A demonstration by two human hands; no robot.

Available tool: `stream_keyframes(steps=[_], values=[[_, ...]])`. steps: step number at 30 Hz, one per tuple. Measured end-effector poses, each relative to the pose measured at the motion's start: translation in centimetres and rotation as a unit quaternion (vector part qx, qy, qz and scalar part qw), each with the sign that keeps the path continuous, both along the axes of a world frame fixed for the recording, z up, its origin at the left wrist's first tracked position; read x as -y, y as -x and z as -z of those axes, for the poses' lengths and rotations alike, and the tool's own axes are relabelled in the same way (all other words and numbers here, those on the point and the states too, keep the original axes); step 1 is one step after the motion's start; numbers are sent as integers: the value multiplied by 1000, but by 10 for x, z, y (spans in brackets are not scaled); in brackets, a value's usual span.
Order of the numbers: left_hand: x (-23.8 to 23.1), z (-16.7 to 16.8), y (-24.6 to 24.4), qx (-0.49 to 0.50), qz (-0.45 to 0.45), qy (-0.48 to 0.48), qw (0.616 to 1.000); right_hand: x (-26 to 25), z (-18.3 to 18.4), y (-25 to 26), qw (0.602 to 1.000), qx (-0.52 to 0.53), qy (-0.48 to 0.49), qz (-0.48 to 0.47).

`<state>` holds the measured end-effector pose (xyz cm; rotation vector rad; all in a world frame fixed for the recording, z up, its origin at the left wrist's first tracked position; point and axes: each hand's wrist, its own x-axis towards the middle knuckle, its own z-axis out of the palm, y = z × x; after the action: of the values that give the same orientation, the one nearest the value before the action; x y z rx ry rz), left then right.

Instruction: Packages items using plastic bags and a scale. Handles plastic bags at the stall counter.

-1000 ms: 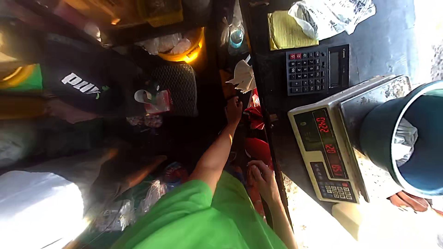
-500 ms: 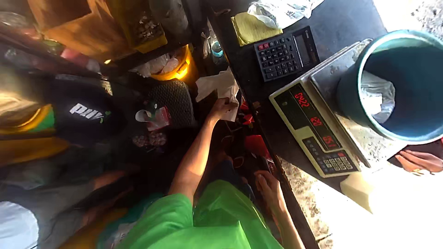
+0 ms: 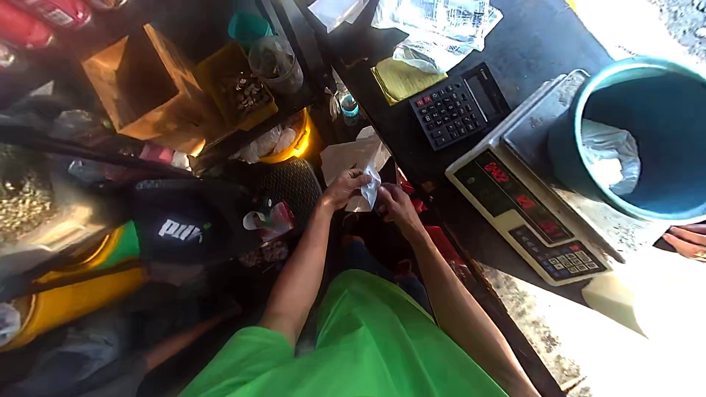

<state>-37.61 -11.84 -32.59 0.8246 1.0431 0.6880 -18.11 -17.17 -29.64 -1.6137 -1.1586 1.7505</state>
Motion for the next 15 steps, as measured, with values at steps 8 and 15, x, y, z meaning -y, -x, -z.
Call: stream_keyframes(steps=[8, 15], values=[[-45, 13, 65, -55, 31, -21, 998, 14, 76, 25, 923, 75, 133, 353], [-52, -7, 97, -74, 154, -67, 983, 17, 2, 80, 964, 77, 65, 247]])
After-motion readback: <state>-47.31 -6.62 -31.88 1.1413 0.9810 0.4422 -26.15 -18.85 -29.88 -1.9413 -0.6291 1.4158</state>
